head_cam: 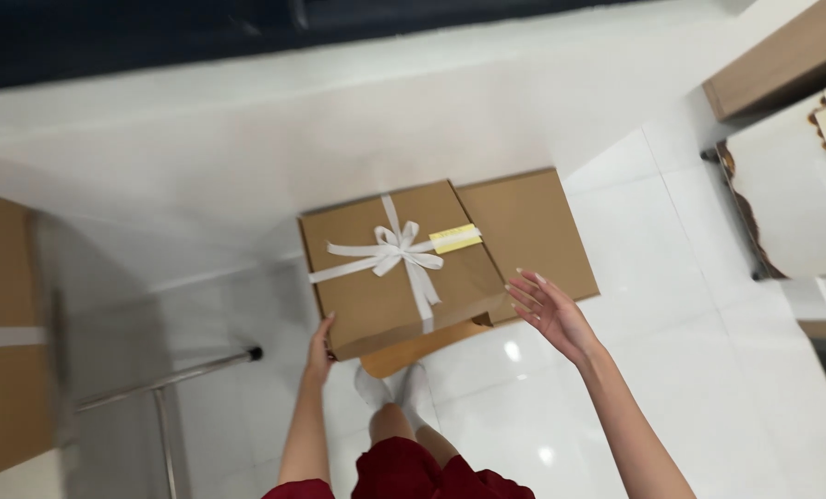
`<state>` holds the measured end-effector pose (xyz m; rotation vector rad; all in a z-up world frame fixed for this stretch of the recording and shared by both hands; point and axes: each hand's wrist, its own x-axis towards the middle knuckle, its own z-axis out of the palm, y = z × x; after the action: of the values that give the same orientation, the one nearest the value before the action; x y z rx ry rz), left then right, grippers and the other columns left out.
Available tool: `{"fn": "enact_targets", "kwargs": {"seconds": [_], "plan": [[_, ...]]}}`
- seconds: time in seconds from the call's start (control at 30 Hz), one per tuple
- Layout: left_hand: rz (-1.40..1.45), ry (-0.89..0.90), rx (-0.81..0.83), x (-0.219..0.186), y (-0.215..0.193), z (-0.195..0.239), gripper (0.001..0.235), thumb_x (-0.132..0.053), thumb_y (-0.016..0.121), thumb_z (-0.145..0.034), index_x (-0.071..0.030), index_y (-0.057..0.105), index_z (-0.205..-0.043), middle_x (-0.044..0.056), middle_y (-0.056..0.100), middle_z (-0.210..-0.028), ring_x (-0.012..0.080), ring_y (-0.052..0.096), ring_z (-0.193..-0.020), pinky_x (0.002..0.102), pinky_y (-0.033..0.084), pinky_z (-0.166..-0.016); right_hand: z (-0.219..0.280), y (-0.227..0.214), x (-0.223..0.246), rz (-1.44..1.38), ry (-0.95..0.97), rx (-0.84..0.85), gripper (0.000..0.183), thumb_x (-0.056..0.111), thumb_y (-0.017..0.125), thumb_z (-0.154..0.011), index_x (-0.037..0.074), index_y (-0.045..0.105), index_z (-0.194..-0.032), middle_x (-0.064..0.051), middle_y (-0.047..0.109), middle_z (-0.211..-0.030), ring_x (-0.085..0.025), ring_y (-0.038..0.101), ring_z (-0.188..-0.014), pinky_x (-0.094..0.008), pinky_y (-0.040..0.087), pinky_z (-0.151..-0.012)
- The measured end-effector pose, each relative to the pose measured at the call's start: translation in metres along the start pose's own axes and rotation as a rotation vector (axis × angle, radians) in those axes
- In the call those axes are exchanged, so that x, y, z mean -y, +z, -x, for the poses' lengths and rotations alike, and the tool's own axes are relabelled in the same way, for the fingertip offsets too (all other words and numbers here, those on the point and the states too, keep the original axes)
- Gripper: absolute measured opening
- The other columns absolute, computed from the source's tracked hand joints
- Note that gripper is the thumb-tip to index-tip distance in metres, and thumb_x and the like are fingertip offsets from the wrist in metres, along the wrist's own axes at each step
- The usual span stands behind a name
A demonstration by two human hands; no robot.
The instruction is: The person repeatedly picks up brown cardboard boxes tied with white ribbons and stacks them on a metal cart. The person then takes the top box from the stack, places it on a table, and unties the ribbon.
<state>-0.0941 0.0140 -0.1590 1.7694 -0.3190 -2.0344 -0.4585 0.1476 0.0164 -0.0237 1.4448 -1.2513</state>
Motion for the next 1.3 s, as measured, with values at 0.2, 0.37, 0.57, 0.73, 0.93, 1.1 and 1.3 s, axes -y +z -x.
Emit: {"fn": "enact_targets", "kwargs": {"seconds": [0.2,0.37,0.57,0.73,0.93,1.1,1.3], "plan": [[-0.117,0.164,-0.127,0.012,0.000,0.038,0.102,-0.062,0.087,-0.066,-0.012,0.054,-0.149,0.016,0.048,-0.154,0.0326,0.040,-0.145,0.047,0.035,-0.117,0.006,-0.003,0.012,0.206,-0.118,-0.001,0.042,0.028,0.054,-0.105,0.012,0.052,-0.144,-0.010,0.059,-0.138,-0.025,0.053,-0.131,-0.041,0.043,-0.104],[-0.289,0.247,-0.245,-0.020,-0.041,0.141,0.104,-0.064,0.085,-0.059,-0.008,0.061,-0.143,0.014,0.055,-0.149,0.0304,0.048,-0.140,0.044,0.038,-0.114,0.005,0.012,0.034,0.499,-0.257,-0.037,0.052,0.035,0.063,-0.101,0.008,0.053,-0.145,-0.020,0.053,-0.145,-0.035,0.041,-0.143,-0.048,0.036,-0.112],[-0.197,0.472,-0.334,-0.025,-0.133,0.168,0.077,-0.053,0.083,-0.062,-0.006,0.075,-0.123,0.013,0.069,-0.133,0.0306,0.061,-0.126,0.041,0.046,-0.098,-0.002,0.070,0.043,0.645,-0.201,0.129,0.089,0.058,0.068,-0.089,0.011,0.033,-0.156,-0.031,0.034,-0.154,-0.050,0.021,-0.149,-0.065,0.019,-0.117],[0.012,0.515,-0.235,-0.044,-0.151,0.271,0.087,-0.046,0.076,-0.064,0.002,0.064,-0.136,0.021,0.065,-0.137,0.0332,0.064,-0.120,0.042,0.052,-0.092,0.033,0.138,0.053,0.416,0.007,0.345,0.121,0.079,0.054,-0.081,0.013,-0.004,-0.164,-0.038,0.005,-0.163,-0.052,0.001,-0.153,-0.072,0.001,-0.117],[0.185,0.699,-0.167,-0.101,-0.184,0.313,0.082,-0.046,0.075,-0.069,0.003,0.063,-0.134,0.023,0.066,-0.130,0.0313,0.065,-0.109,0.043,0.054,-0.088,0.110,0.220,0.089,0.236,-0.145,0.439,0.107,0.077,0.050,-0.082,0.005,0.029,-0.159,-0.018,0.032,-0.163,-0.036,0.036,-0.147,-0.052,0.030,-0.120],[0.010,0.855,-0.176,-0.181,-0.190,0.442,0.095,-0.056,0.070,-0.069,0.003,0.056,-0.143,0.029,0.053,-0.146,0.0439,0.058,-0.128,0.051,0.049,-0.101,0.136,0.280,0.119,0.149,-0.433,0.498,0.073,0.065,0.065,-0.085,0.017,0.057,-0.140,-0.005,0.062,-0.135,-0.022,0.065,-0.115,-0.042,0.052,-0.103],[-0.043,1.051,-0.194,-0.234,-0.230,0.578,0.105,-0.075,0.058,-0.074,0.001,0.053,-0.146,0.018,0.061,-0.137,0.0306,0.066,-0.117,0.039,0.058,-0.091,0.184,0.364,0.093,-0.009,-0.448,0.578,0.053,0.057,0.066,-0.082,0.029,0.066,-0.127,0.003,0.070,-0.125,-0.015,0.071,-0.100,-0.035,0.059,-0.092]]}}
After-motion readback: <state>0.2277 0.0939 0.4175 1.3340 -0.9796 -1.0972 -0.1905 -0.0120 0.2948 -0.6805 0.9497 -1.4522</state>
